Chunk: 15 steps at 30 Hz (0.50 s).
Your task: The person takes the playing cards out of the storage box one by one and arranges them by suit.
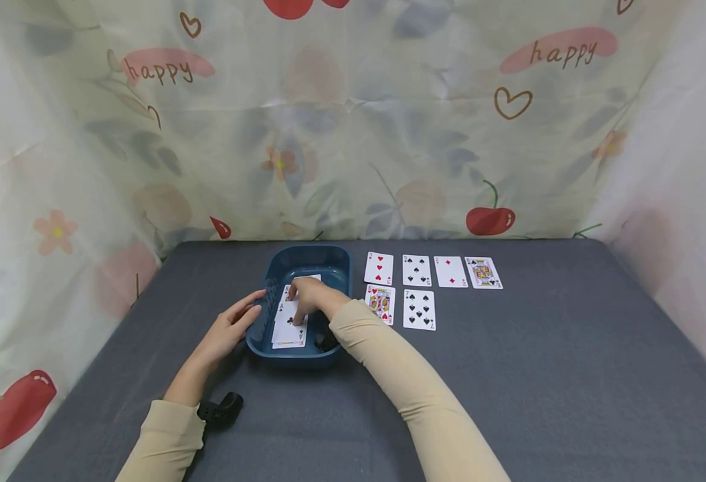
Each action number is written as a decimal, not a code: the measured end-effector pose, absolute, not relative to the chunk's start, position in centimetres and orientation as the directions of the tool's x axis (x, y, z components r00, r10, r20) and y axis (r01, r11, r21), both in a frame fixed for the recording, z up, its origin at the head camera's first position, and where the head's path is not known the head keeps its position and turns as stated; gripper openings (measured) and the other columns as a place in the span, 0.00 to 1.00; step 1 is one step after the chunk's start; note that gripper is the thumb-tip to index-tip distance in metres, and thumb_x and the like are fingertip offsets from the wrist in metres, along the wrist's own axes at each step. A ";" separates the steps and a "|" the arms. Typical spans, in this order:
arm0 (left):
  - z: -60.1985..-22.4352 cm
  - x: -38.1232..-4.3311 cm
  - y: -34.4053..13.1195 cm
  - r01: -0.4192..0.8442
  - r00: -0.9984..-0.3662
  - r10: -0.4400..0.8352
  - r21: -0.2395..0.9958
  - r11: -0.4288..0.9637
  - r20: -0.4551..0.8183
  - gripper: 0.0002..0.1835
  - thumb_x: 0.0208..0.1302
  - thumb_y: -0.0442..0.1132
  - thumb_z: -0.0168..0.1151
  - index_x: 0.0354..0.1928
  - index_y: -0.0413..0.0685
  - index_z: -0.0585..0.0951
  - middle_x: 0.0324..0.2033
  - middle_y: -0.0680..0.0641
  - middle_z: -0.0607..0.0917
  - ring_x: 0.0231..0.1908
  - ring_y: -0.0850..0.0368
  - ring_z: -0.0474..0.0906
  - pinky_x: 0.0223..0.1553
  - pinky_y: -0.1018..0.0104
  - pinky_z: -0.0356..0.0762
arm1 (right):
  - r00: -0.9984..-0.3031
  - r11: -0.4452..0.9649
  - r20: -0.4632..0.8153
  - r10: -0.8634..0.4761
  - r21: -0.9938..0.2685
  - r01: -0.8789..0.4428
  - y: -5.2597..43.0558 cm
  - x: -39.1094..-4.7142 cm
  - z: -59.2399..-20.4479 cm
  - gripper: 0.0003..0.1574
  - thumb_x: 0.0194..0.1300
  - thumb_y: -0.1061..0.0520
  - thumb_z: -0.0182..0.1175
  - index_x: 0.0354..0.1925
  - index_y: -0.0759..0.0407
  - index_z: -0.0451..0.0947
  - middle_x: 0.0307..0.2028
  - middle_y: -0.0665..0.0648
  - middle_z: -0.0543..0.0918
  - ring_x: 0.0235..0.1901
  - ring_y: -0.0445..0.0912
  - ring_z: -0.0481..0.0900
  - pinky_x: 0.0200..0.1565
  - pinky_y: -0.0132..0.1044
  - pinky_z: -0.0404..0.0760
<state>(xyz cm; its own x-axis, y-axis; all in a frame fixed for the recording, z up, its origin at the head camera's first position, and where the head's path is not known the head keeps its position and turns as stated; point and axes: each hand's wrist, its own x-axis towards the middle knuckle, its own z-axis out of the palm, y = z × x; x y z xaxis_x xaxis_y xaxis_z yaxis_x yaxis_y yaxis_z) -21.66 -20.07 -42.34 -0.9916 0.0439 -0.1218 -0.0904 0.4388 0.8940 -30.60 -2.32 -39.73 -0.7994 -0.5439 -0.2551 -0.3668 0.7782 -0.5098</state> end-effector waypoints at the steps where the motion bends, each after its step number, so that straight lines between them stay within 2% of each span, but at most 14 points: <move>1: -42.3 -21.7 -20.1 -0.088 -0.992 0.045 0.895 0.437 -0.119 0.24 0.70 0.54 0.46 0.67 0.66 0.63 0.69 0.45 0.62 0.68 0.42 0.59 0.62 0.40 0.64 | -0.798 0.778 -0.258 -0.544 -0.511 -0.366 -2.3 -30.6 -39.7 0.31 0.46 0.59 0.73 0.50 0.58 0.74 0.45 0.59 0.78 0.42 0.48 0.74 0.47 0.37 0.75; 9: -42.2 -21.6 -20.0 -0.072 -0.992 0.058 0.899 0.433 -0.108 0.25 0.70 0.54 0.47 0.67 0.65 0.63 0.69 0.44 0.62 0.69 0.43 0.58 0.61 0.40 0.64 | -0.786 0.782 -0.276 -0.553 -0.497 -0.375 -2.3 -30.6 -39.7 0.28 0.47 0.58 0.72 0.47 0.58 0.75 0.44 0.58 0.78 0.41 0.47 0.74 0.46 0.36 0.74; 15: -42.3 -21.5 -20.1 -0.079 -0.992 0.054 0.896 0.436 -0.114 0.24 0.70 0.54 0.46 0.67 0.66 0.63 0.69 0.44 0.62 0.68 0.42 0.59 0.61 0.40 0.64 | -0.794 0.776 -0.288 -0.535 -0.539 -0.327 -2.3 -30.5 -39.7 0.27 0.48 0.59 0.72 0.47 0.58 0.73 0.45 0.58 0.78 0.42 0.47 0.76 0.47 0.38 0.76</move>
<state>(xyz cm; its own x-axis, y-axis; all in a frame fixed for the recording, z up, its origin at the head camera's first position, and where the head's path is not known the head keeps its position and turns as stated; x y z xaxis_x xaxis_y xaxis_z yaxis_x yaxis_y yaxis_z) -21.55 -20.05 -42.31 -0.9920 0.0543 -0.1136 -0.0788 0.4360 0.8965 -30.50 -2.34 -39.68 -0.7944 -0.5346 -0.2882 -0.3269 0.7763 -0.5390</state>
